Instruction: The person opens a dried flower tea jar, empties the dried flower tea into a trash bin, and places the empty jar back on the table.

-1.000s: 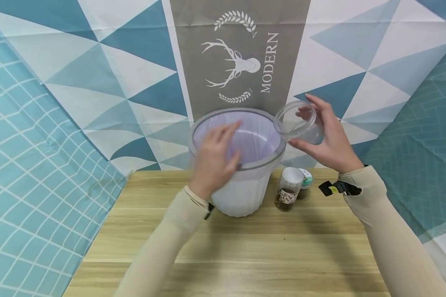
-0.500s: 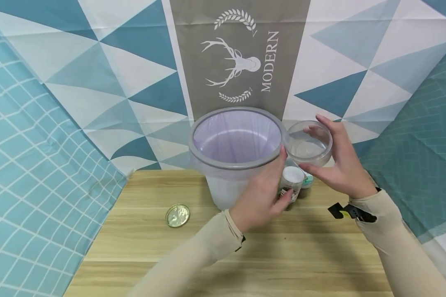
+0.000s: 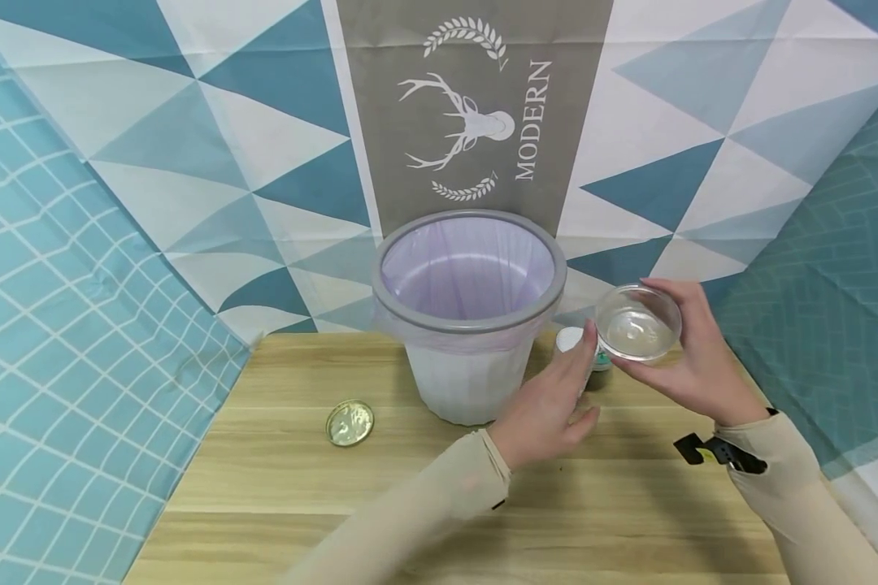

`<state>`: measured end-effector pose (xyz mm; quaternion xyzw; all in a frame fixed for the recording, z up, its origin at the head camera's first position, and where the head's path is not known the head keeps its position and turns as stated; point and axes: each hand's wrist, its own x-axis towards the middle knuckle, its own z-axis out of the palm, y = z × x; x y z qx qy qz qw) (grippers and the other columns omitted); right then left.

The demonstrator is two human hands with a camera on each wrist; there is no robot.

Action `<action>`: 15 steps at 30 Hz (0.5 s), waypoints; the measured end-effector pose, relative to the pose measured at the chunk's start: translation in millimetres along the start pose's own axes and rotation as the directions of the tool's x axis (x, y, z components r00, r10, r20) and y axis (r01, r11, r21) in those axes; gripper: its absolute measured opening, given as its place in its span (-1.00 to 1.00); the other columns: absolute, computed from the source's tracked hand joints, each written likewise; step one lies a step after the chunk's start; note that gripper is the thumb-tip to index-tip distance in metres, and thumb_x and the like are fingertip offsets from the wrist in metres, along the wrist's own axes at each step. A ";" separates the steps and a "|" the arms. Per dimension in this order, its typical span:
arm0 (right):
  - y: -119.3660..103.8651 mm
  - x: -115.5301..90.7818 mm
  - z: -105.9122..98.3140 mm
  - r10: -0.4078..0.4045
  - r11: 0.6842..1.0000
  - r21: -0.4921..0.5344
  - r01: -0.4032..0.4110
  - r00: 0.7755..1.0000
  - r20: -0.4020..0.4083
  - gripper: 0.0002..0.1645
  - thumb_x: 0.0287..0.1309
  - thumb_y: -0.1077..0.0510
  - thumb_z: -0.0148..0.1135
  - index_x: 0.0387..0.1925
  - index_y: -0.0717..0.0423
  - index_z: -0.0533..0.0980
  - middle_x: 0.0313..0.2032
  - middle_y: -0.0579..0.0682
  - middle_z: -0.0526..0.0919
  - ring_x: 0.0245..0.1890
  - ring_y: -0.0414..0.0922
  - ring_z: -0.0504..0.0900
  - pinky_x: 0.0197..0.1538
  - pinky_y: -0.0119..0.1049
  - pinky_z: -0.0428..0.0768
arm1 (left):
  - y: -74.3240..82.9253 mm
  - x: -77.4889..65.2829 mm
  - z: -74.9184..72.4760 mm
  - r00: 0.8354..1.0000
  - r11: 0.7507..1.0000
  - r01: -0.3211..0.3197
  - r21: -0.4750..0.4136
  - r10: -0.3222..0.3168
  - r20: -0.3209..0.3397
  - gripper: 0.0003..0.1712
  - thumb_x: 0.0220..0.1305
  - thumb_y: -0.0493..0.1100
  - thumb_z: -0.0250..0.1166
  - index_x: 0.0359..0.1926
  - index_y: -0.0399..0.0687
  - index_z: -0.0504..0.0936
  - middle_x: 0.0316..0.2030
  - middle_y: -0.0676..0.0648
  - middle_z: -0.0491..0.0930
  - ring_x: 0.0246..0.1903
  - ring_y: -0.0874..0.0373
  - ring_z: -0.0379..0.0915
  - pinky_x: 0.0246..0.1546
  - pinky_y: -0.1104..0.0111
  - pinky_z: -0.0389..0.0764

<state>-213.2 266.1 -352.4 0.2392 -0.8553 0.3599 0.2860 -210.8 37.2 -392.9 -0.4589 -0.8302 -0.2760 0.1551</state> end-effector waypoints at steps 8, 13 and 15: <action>28.9 -30.8 3.2 0.068 0.994 -0.086 -0.064 0.996 0.048 0.31 -0.36 0.33 0.74 0.48 0.11 0.23 0.25 0.21 0.52 0.16 -0.07 0.49 0.07 -0.53 0.31 | -3.9 -3.5 30.9 0.977 0.997 0.077 -0.004 -0.075 0.198 0.27 0.44 -0.14 0.29 0.61 -0.10 -0.61 0.66 -0.11 -0.29 0.62 0.11 -0.12 0.53 0.40 0.18; 43.1 -48.0 -0.5 0.163 0.983 -0.106 -0.150 0.978 0.127 0.23 -0.18 0.20 0.71 0.50 0.12 0.21 0.28 0.28 0.50 0.22 0.25 0.50 0.10 -0.69 0.25 | -5.7 -0.7 49.4 0.940 0.991 0.128 -0.047 -0.106 0.326 0.24 0.48 -0.15 0.24 0.59 0.03 -0.66 0.66 -0.03 -0.37 0.62 0.15 -0.16 0.52 0.43 0.16; 49.2 -54.5 -1.3 0.200 0.977 -0.112 -0.184 0.966 0.163 0.18 -0.11 0.16 0.69 0.49 0.15 0.21 0.29 0.31 0.50 0.24 0.33 0.50 0.11 -0.74 0.22 | -5.0 0.7 58.2 0.919 0.986 0.161 -0.051 -0.131 0.372 0.25 0.47 -0.13 0.25 0.59 0.08 -0.66 0.66 0.02 -0.40 0.61 0.17 -0.16 0.50 0.45 0.19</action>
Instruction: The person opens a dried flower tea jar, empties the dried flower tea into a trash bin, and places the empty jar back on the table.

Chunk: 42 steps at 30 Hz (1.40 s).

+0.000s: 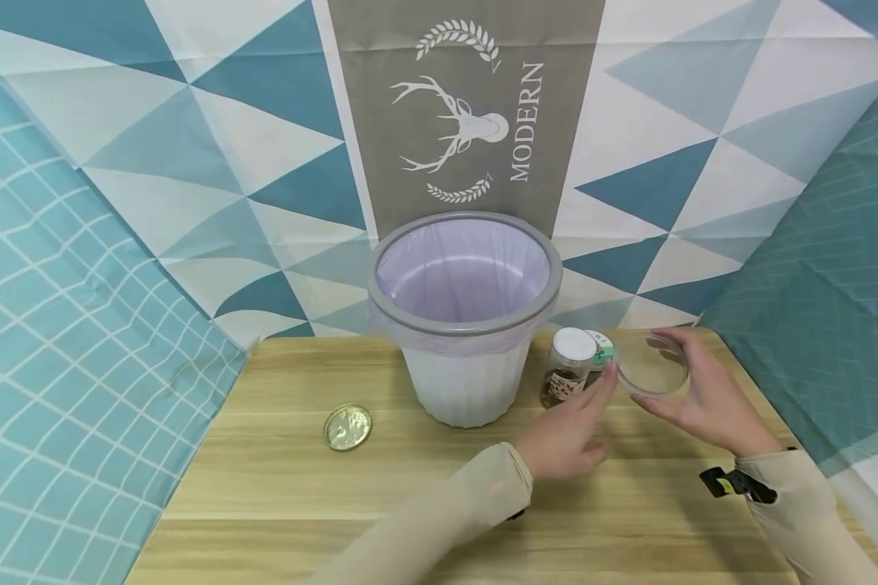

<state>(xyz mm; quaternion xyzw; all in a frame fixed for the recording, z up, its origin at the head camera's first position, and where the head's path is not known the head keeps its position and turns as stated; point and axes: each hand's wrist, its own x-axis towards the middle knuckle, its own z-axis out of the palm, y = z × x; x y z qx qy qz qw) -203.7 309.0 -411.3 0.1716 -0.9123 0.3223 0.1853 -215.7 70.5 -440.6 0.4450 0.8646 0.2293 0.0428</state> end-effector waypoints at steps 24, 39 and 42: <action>61.5 -20.9 36.1 0.128 0.991 0.012 -0.136 0.957 0.261 0.12 -0.01 0.08 0.65 0.38 0.44 0.17 0.26 0.50 0.43 0.19 0.53 0.49 0.16 0.43 0.49 | -15.1 21.9 59.5 0.976 0.991 0.126 -0.045 -0.115 0.186 0.18 0.46 -0.01 0.27 0.65 -0.08 -0.46 0.67 -0.05 -0.30 0.61 0.22 -0.15 0.52 0.53 -0.01; 74.4 -24.8 48.8 0.062 0.998 -0.016 -0.060 0.947 0.314 0.07 -0.06 0.18 0.65 0.40 0.41 0.24 0.21 0.42 0.42 0.15 0.47 0.52 0.12 0.41 0.53 | -20.6 25.9 68.9 0.961 0.992 0.125 0.012 -0.124 0.248 0.13 0.44 0.05 0.27 0.65 -0.21 -0.30 0.66 -0.11 -0.18 0.61 0.21 -0.12 0.50 0.56 -0.01; 76.4 -25.7 50.5 0.082 0.997 -0.022 -0.079 0.942 0.326 0.07 -0.06 0.16 0.64 0.39 0.41 0.24 0.21 0.43 0.42 0.15 0.47 0.53 0.13 0.42 0.52 | -20.8 25.8 69.0 0.958 0.992 0.127 0.019 -0.128 0.255 0.12 0.44 0.05 0.27 0.65 -0.21 -0.28 0.66 -0.11 -0.17 0.60 0.21 -0.10 0.50 0.56 0.00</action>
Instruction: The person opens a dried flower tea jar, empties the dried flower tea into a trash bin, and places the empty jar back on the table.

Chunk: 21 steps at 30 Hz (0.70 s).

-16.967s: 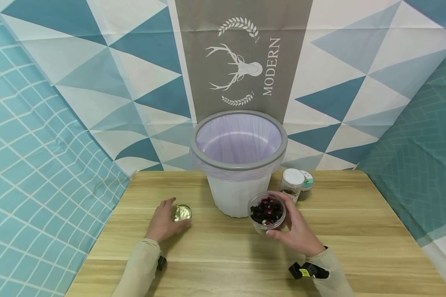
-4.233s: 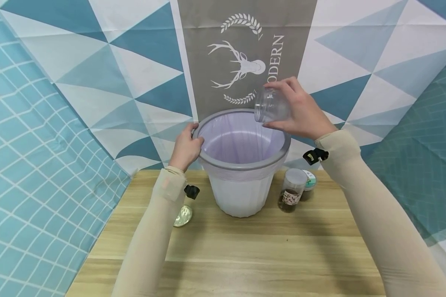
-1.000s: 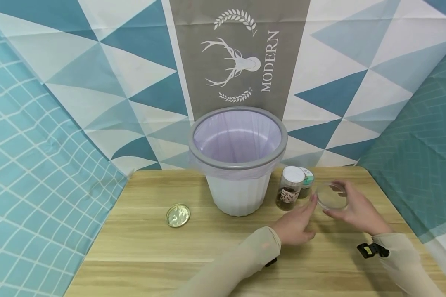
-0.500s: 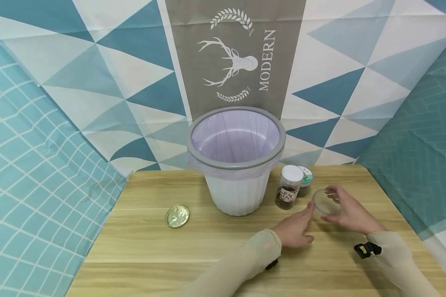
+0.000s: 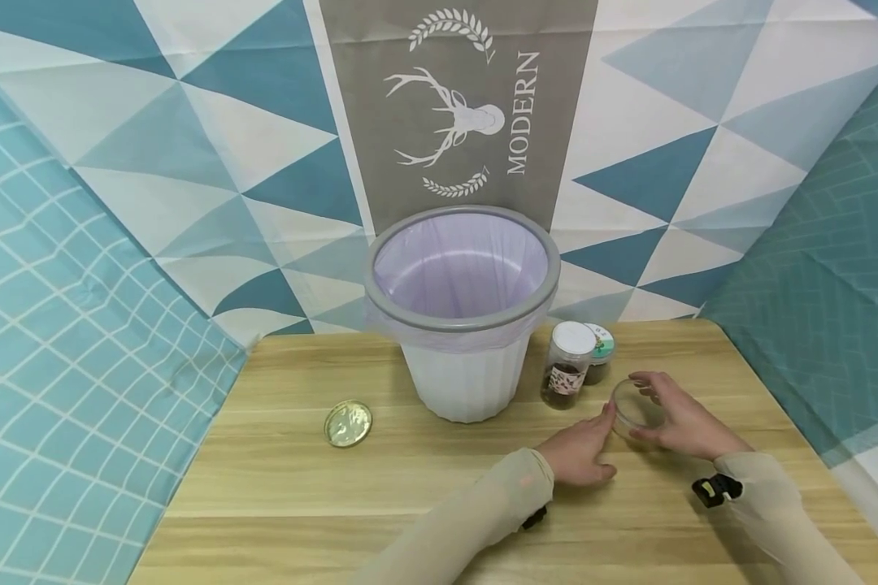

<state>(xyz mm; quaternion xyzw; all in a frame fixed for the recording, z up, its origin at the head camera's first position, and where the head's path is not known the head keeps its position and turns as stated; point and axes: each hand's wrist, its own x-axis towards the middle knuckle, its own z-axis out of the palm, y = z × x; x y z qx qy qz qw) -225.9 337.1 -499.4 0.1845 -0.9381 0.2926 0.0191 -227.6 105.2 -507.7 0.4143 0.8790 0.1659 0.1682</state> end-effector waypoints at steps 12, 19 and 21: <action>1.2 1.7 -1.2 0.076 0.997 -0.001 -0.076 0.995 0.063 0.13 0.06 0.00 0.59 0.48 0.34 0.17 0.33 0.45 0.33 0.25 0.48 0.45 0.15 0.43 0.50 | 1.9 -0.3 -2.5 1.000 1.000 0.031 0.004 -0.031 0.005 0.10 0.46 0.04 0.27 0.67 -0.14 -0.27 0.66 -0.05 -0.16 0.60 0.24 -0.08 0.51 0.55 0.04; -11.4 0.8 -20.3 0.073 0.997 -0.040 -0.072 0.997 0.012 0.26 0.12 -0.21 0.53 0.61 0.19 0.06 0.43 0.41 0.26 0.35 0.45 0.34 0.18 0.46 0.43 | -5.9 -9.4 -4.1 0.929 0.986 -0.058 0.154 0.110 -0.352 -0.37 0.40 -0.14 0.28 0.47 0.01 0.43 0.32 0.09 0.56 0.29 0.29 0.46 0.30 0.53 0.43; -19.8 4.5 -27.3 0.059 0.998 -0.037 -0.060 0.998 -0.027 0.19 0.20 -0.19 0.48 0.62 0.15 0.05 0.44 0.39 0.28 0.35 0.44 0.34 0.17 0.47 0.40 | -10.3 -12.2 -5.4 0.832 0.978 -0.089 0.190 0.178 -0.525 -0.52 0.34 -0.21 0.32 0.27 0.06 0.59 0.14 0.11 0.64 0.17 0.26 0.51 0.25 0.50 0.46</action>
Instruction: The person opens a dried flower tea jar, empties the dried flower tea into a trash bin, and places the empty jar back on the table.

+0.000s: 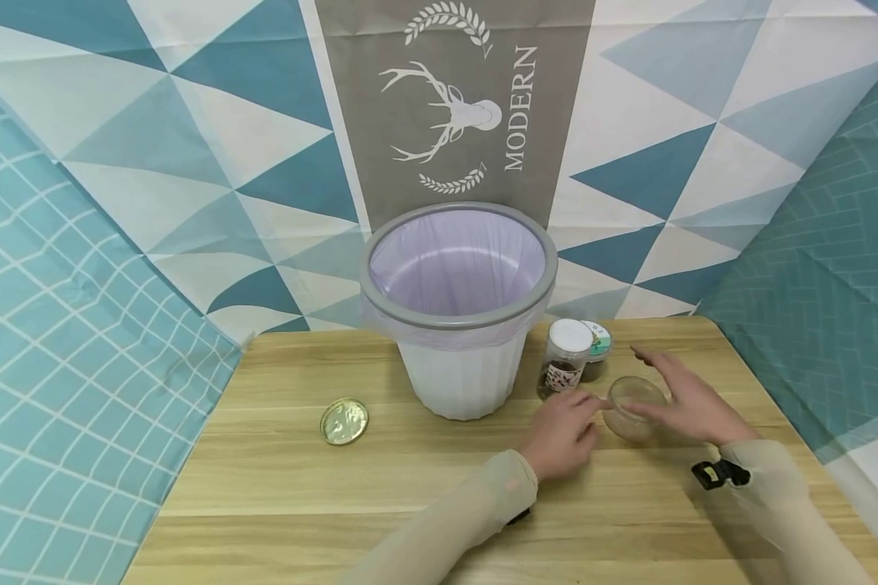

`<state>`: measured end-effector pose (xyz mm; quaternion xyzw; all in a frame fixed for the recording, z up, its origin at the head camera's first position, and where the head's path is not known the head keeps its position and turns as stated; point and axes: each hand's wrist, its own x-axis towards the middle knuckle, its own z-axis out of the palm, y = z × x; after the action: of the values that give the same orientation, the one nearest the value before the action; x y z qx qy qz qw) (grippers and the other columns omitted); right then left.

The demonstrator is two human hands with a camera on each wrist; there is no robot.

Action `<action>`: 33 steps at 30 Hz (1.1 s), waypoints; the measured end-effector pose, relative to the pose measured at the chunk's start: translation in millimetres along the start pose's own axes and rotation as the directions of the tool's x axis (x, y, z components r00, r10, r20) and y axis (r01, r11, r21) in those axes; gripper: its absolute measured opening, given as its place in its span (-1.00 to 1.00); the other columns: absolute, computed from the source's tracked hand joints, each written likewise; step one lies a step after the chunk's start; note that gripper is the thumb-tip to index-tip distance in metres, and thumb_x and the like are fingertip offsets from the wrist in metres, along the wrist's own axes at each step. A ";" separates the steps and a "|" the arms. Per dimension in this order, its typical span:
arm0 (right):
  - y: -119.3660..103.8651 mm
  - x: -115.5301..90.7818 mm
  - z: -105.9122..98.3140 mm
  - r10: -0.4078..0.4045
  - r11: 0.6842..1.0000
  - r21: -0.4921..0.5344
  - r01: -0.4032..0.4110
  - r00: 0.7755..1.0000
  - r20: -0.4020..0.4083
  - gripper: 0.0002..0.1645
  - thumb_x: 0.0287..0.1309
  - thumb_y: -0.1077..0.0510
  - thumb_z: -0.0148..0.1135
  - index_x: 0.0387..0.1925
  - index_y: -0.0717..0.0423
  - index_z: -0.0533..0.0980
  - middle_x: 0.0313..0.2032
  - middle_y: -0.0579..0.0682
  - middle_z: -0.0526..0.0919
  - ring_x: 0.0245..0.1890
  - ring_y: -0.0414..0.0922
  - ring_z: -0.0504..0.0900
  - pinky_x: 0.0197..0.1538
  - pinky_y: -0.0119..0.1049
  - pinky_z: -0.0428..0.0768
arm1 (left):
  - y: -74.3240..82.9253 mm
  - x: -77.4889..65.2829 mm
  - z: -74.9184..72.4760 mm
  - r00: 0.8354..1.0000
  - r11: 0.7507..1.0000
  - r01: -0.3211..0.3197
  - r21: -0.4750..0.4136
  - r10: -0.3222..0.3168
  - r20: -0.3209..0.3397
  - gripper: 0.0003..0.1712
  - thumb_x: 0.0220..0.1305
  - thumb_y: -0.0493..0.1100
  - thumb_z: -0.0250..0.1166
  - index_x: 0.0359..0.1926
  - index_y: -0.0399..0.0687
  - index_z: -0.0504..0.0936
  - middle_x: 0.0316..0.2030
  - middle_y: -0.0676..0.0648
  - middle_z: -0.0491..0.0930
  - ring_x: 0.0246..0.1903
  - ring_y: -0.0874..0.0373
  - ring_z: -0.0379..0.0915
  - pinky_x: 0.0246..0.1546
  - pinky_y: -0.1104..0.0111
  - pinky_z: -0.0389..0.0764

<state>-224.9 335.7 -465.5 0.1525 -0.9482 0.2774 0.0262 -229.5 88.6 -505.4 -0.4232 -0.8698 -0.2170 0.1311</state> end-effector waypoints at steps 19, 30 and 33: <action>-73.3 69.4 14.0 -0.177 0.980 -0.125 0.158 0.970 -0.167 0.00 0.25 -0.19 0.42 0.53 0.17 0.24 0.14 0.27 0.52 -0.04 0.21 0.63 -0.06 0.22 0.64 | -25.2 -3.8 -14.9 0.922 0.904 0.334 -0.267 -0.372 -0.105 0.05 0.39 -0.16 0.34 0.61 -0.38 -0.13 0.48 -0.34 0.24 0.43 -0.12 0.32 0.42 0.14 0.44; -74.4 72.5 24.9 -0.204 0.974 -0.132 0.184 0.965 -0.163 -0.10 0.26 -0.03 0.45 0.47 0.23 0.29 0.02 0.31 0.56 -0.10 0.18 0.64 -0.07 0.19 0.65 | -25.5 -5.2 -18.2 0.920 0.889 0.372 -0.267 -0.391 -0.019 0.03 0.38 -0.17 0.34 0.61 -0.34 -0.09 0.43 -0.32 0.32 0.39 -0.12 0.35 0.41 0.13 0.44; -77.9 71.8 19.9 -0.197 0.978 -0.110 0.180 0.965 -0.172 -0.14 0.26 -0.03 0.45 0.44 0.24 0.32 0.01 0.31 0.56 -0.10 0.19 0.64 -0.08 0.20 0.65 | -26.5 -5.6 -21.0 0.925 0.894 0.363 -0.261 -0.380 -0.018 0.05 0.36 -0.17 0.37 0.61 -0.32 -0.09 0.43 -0.32 0.32 0.40 -0.12 0.35 0.41 0.14 0.45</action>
<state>-268.9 243.1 -432.2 0.2145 -0.9350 0.2417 0.1462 -246.2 60.0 -496.4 -0.2547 -0.8948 -0.3615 0.0617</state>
